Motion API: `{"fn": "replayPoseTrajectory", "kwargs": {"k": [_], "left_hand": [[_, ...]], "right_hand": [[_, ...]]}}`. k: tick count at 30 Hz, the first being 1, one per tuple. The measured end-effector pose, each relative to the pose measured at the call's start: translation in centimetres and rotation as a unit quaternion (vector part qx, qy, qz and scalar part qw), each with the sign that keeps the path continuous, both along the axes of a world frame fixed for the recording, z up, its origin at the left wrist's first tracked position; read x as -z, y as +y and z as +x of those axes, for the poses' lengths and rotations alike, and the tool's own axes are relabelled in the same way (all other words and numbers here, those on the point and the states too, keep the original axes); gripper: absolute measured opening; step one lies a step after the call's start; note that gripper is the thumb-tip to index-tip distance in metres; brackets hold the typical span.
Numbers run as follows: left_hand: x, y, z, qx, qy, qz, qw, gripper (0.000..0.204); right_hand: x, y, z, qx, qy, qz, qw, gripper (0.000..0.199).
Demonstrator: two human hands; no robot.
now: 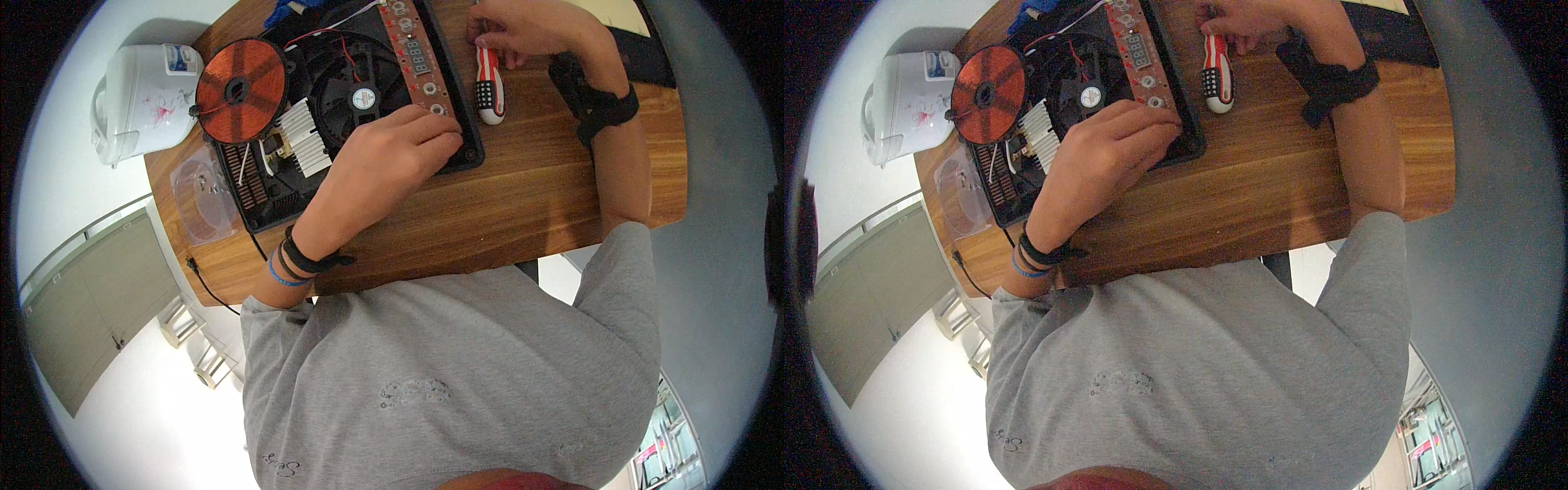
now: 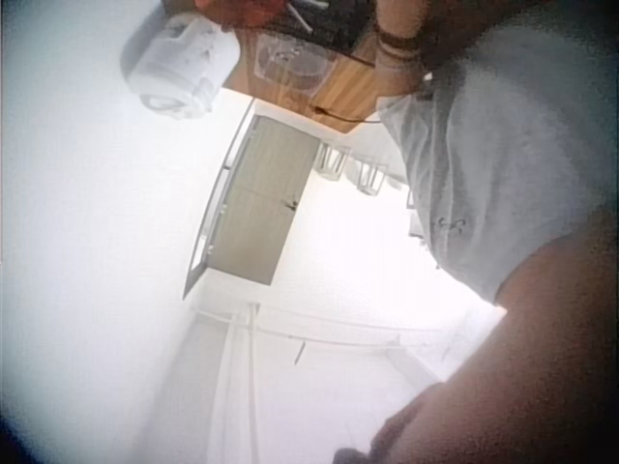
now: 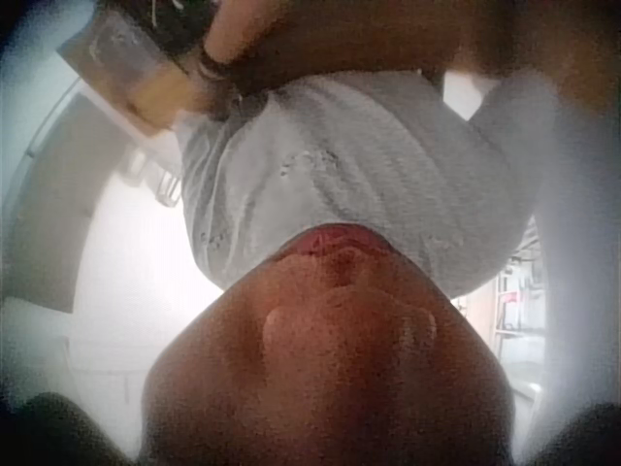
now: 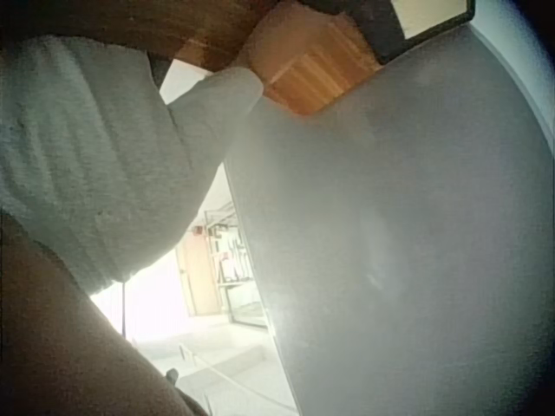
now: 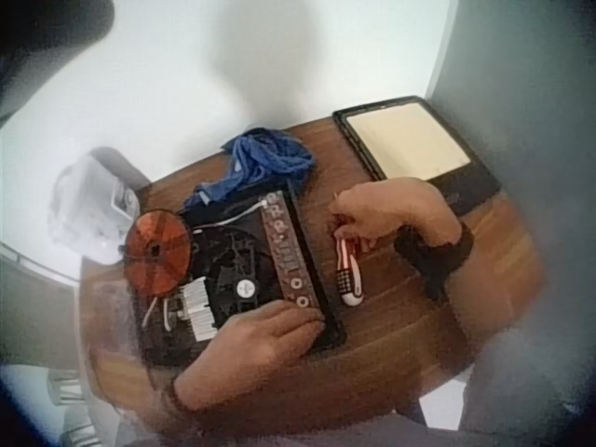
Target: The person wipes the interior of a black plastic casing with a blue cloth, then places a fan and a circuit board inside. They connect wires and secure the board with screws using a screwdriver.
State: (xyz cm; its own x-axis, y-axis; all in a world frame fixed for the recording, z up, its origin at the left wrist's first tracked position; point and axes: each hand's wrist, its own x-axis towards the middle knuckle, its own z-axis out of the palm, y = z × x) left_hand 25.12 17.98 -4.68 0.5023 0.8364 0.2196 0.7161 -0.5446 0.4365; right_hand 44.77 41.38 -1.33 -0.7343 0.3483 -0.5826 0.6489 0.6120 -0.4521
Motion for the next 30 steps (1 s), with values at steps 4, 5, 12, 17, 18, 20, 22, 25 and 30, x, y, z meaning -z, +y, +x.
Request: {"fn": "replayPoseTrajectory", "kwargs": {"k": [4, 5, 12, 17, 18, 20, 22, 25, 30], "left_hand": [[0.1, 0.0, 0.0, 0.0, -0.005, 0.0, 1.0, 0.021], [0.3, 0.0, 0.0, -0.002, -0.009, 0.002, 1.0, 0.021], [0.3, -0.2, 0.3, -0.015, 0.002, 0.002, 1.0, 0.02], [0.0, -0.1, 0.5, -0.013, 0.005, 0.006, 1.0, 0.02], [0.0, -0.1, 0.4, -0.013, 0.006, 0.007, 1.0, 0.021], [0.0, -0.1, 0.4, -0.012, 0.008, 0.008, 1.0, 0.021], [0.0, -0.1, 0.3, -0.01, 0.002, 0.012, 1.0, 0.02], [0.0, 0.1, 0.3, -0.007, -0.003, 0.012, 1.0, 0.019], [0.0, 0.0, 0.3, -0.01, 0.0, 0.002, 1.0, 0.017]], "right_hand": [[-0.7, -0.2, 0.4, -0.009, 0.017, -0.009, 1.0, 0.03], [-0.6, -0.2, 0.3, -0.003, 0.011, -0.005, 1.0, 0.03], [0.2, 0.1, 0.0, -0.022, 0.001, 0.02, 1.0, 0.031], [1.4, 0.4, 0.1, -0.02, 0.001, 0.046, 0.999, 0.032], [0.7, 0.2, 0.0, -0.021, 0.001, 0.041, 0.999, 0.032], [0.3, 0.1, 0.0, -0.022, 0.002, 0.038, 0.999, 0.032], [0.4, 0.1, 0.0, -0.02, 0.006, 0.044, 0.999, 0.032], [2.0, 0.4, 0.1, -0.033, 0.005, 0.087, 0.996, 0.032], [1.7, 0.4, -0.1, -0.018, -0.006, 0.053, 0.998, 0.032]]}}
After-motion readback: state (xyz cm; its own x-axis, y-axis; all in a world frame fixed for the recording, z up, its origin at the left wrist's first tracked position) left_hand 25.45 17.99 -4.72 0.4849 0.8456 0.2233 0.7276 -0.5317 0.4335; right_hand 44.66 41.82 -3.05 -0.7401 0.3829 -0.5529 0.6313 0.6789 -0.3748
